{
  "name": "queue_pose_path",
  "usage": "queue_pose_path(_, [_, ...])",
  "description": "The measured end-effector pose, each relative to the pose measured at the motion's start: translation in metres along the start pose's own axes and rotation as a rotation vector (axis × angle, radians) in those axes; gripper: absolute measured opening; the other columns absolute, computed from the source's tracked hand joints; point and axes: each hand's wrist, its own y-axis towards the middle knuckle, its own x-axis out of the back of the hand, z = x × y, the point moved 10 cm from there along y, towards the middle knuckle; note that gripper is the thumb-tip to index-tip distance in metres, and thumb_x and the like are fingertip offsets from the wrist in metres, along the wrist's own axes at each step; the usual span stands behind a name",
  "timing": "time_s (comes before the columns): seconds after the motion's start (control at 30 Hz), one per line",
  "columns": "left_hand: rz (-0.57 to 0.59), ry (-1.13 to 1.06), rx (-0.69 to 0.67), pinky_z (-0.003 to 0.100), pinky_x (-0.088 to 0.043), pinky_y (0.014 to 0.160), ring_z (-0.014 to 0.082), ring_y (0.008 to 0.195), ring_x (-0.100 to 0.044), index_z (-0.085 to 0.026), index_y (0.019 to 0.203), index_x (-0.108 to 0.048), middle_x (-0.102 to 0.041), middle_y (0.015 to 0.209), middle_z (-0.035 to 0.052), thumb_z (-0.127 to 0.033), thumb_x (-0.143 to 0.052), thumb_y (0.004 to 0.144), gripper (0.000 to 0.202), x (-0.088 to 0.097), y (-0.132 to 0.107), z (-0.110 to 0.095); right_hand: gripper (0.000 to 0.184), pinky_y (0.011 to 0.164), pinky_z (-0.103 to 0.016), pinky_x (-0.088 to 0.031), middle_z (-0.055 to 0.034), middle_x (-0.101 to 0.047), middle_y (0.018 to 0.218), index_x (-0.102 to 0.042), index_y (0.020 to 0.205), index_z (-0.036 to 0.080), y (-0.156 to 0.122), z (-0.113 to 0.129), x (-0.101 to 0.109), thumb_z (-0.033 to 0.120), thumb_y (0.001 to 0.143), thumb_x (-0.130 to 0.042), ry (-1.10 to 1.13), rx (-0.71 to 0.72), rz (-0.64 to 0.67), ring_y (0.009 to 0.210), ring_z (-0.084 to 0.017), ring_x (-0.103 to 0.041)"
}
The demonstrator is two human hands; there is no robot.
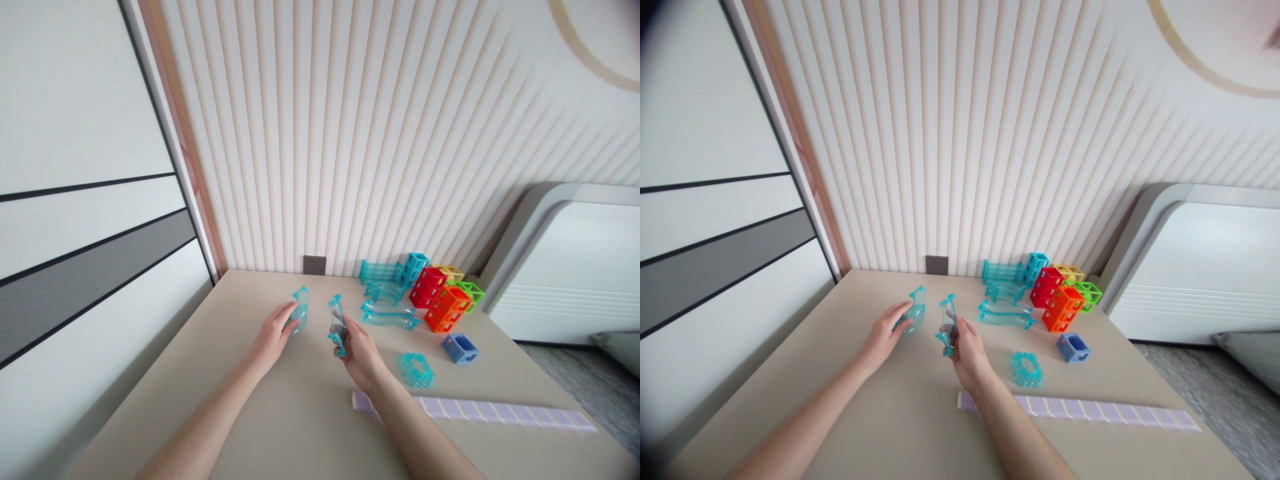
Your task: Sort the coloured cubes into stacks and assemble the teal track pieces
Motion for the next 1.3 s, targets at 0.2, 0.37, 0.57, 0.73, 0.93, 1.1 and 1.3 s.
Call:
queue_pose_path(0.2, [-0.015,0.001,0.160,0.042,-0.054,0.099,0.0286,0.111,-0.070,-0.021,0.122,-0.066,-0.073,0.121,0.0126,-0.043,-0.051,0.095,0.038,-0.002,-0.001,0.024,0.048,0.042,-0.020,-0.038,0.0006,-0.068,0.064,-0.072,0.093,0.018,0.000,-0.001,0.000,0.051,0.062,-0.087,-0.023,0.016,0.010,0.054,-0.011,-0.058])
queue_pose_path(0.37, [-0.057,0.035,0.131,0.041,-0.055,0.095,0.0280,0.106,-0.071,-0.020,0.119,-0.067,-0.075,0.115,0.0118,-0.043,-0.051,0.095,0.036,0.002,-0.002,0.022,0.053,0.042,-0.020,-0.037,0.0001,-0.068,0.064,-0.071,0.096,0.018,0.000,-0.002,0.000,0.053,0.060,-0.087,-0.039,0.019,0.012,0.054,-0.011,-0.056])
queue_pose_path(0.57, [-0.076,0.040,0.088,0.040,-0.055,0.095,0.0265,0.108,-0.070,-0.019,0.122,-0.064,-0.074,0.115,0.0127,-0.039,-0.049,0.097,0.036,0.002,-0.002,0.021,0.053,0.043,-0.021,-0.037,0.0002,-0.068,0.065,-0.072,0.098,0.018,0.001,-0.002,-0.001,0.053,0.061,-0.086,-0.067,0.021,0.005,0.053,-0.011,-0.056])
queue_pose_path(0.73, [-0.106,0.031,0.113,0.040,-0.054,0.096,0.0256,0.110,-0.069,-0.020,0.127,-0.061,-0.072,0.117,0.0120,-0.036,-0.049,0.097,0.036,0.003,-0.003,0.025,0.056,0.043,-0.021,-0.036,0.0007,-0.067,0.065,-0.073,0.101,0.017,-0.001,-0.002,-0.001,0.055,0.063,-0.085,-0.084,0.017,0.007,0.052,-0.011,-0.055])
queue_pose_path(0.93, [-0.146,-0.120,0.190,0.042,-0.049,0.101,0.0256,0.115,-0.064,-0.021,0.128,-0.060,-0.068,0.120,0.0100,-0.038,-0.059,0.090,0.042,0.009,-0.003,0.022,0.055,0.043,-0.021,-0.036,0.0009,-0.067,0.064,-0.072,0.101,0.017,-0.001,-0.002,-0.002,0.056,0.064,-0.085,-0.088,0.025,0.010,0.051,-0.011,-0.055])
queue_pose_path(1.1, [-0.089,-0.541,0.455,0.035,-0.054,0.088,0.0237,0.104,-0.067,-0.019,0.123,-0.062,-0.072,0.107,0.0073,-0.042,-0.074,0.078,0.051,-0.002,-0.007,0.025,0.053,0.043,-0.020,-0.038,-0.0005,-0.069,0.065,-0.072,0.100,0.017,-0.001,-0.001,-0.003,0.055,0.065,-0.086,-0.071,0.041,0.029,0.052,-0.012,-0.058])
queue_pose_path(1.3, [-0.080,-0.889,0.645,0.027,-0.053,0.076,0.0175,0.088,-0.070,-0.019,0.090,-0.062,-0.074,0.096,0.0036,-0.039,-0.085,0.067,0.038,-0.016,-0.017,0.011,0.056,0.046,-0.021,-0.045,-0.0049,-0.075,0.074,-0.068,0.101,0.018,-0.003,-0.001,-0.009,0.054,0.062,-0.088,-0.018,0.023,0.071,0.057,-0.014,-0.064])
